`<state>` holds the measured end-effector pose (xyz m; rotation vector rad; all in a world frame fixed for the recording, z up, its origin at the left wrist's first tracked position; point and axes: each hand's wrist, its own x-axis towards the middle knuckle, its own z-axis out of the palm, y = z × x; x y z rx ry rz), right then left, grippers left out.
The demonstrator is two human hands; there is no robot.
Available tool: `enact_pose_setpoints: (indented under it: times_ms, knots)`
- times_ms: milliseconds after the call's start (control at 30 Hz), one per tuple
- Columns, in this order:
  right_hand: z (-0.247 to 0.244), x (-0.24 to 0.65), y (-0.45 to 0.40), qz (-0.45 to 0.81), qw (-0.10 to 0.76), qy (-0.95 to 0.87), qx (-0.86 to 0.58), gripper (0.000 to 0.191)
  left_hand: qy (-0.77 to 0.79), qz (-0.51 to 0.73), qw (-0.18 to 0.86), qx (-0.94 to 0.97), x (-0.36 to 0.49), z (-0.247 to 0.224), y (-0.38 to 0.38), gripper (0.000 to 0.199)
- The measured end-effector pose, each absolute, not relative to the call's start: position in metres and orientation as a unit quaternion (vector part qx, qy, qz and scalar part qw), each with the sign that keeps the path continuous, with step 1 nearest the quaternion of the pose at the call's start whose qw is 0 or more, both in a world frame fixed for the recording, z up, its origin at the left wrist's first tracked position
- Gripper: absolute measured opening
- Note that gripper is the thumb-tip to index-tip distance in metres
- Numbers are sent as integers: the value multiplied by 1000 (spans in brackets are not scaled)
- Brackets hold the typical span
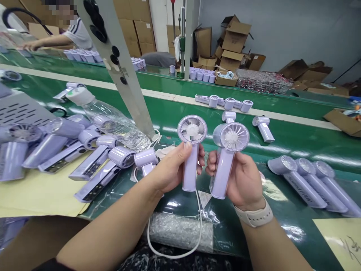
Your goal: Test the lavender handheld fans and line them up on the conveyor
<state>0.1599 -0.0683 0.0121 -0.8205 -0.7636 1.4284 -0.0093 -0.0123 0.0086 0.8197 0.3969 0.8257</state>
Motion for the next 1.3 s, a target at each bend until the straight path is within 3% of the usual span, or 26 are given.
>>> enact_pose_setpoints:
  times_ms: [200, 400, 633, 900, 1033, 1133, 1233, 1300]
  knots:
    - [17, 162, -70, 605, 667, -312, -303, 23, 174, 392, 805, 410, -10, 14, -9, 30]
    - [14, 169, -70, 549, 706, -293, -340, 20, 222, 405, 758, 462, -17, 13, -8, 53]
    - [18, 160, -64, 547, 707, -245, -374, 17, 271, 387, 745, 471, -14, 10, -5, 67]
    - [14, 156, -61, 558, 682, -195, -430, 22, 324, 386, 737, 450, -13, 8, -1, 71]
    - [8, 161, -65, 541, 679, -266, -418, 27, 313, 384, 718, 489, -15, 10, -2, 59]
    - [8, 173, -73, 421, 674, -420, -438, 37, 283, 424, 628, 588, -16, 11, -6, 47]
    - [16, 185, -83, 247, 619, -626, -406, 58, 209, 535, 391, 720, -18, 11, -12, 28]
    - [20, 188, -88, 173, 589, -706, -352, 60, 143, 581, 216, 772, -19, 9, -14, 13]
